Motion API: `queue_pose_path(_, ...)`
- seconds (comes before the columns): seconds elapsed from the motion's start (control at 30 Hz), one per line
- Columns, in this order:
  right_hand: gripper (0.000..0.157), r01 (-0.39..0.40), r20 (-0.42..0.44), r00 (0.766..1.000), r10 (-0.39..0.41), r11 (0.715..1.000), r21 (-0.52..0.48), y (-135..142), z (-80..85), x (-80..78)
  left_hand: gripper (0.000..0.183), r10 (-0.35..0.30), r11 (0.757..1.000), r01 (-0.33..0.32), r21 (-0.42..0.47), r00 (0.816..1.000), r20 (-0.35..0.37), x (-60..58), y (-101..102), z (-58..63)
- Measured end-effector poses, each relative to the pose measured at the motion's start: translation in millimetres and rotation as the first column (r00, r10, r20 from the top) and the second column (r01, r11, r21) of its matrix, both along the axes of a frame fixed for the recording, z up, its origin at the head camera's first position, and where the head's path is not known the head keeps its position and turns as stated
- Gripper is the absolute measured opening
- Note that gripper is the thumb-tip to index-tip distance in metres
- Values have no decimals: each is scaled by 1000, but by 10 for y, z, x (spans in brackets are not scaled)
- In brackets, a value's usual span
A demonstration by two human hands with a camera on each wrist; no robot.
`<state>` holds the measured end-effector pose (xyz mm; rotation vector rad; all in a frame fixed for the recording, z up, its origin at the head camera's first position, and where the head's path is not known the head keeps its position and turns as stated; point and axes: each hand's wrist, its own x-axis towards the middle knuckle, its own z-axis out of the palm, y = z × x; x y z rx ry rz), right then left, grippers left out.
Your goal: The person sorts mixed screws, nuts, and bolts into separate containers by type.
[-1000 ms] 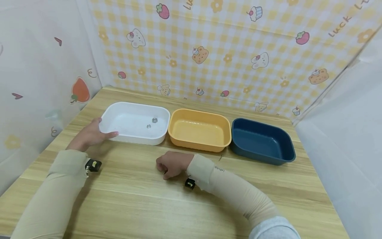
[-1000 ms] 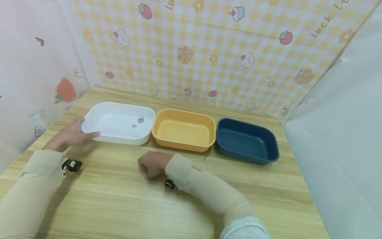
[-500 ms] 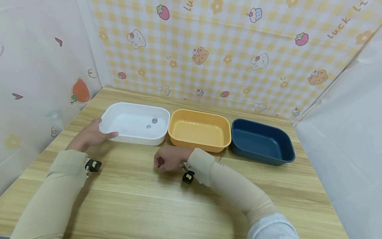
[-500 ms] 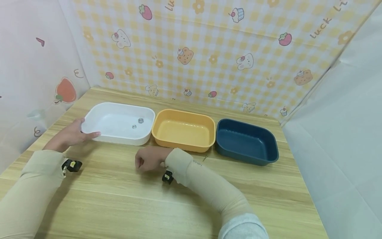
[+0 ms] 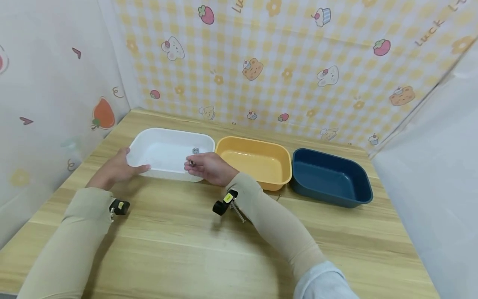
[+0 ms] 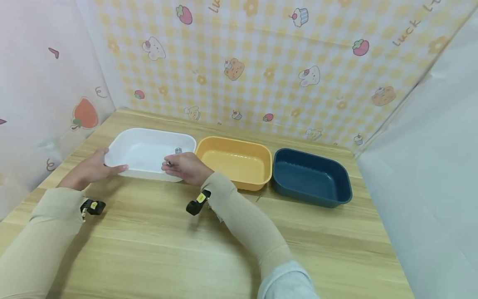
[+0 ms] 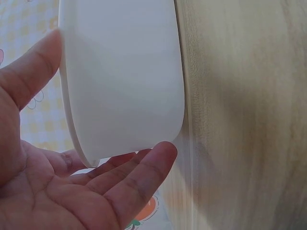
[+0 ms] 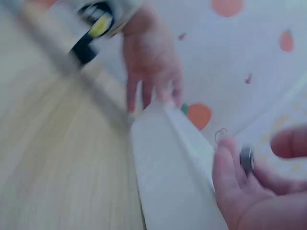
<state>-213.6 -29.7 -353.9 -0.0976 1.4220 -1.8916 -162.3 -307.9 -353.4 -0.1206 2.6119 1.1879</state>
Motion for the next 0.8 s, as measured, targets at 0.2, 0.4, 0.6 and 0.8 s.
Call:
queue_pose_path(0.2,43,323,372,896,-242,931,-171,-166,41,-152,112,6,1000,-6,-4,1000,-2,7,17,23)
queue_pose_path(0.4,65,509,582,747,-320,839,-192,-307,50,-289,108,10,1000,-10,-6,1000,-18,15,27,23)
queue_pose_path(0.6,77,585,625,673,-397,802,-120,-418,57,-356,103,6,1000,-6,11,999,-32,8,23,18)
queue_pose_path(0.8,84,601,627,633,-454,799,-28,-464,25,-363,101,5,1000,-5,15,999,-39,13,19,-5)
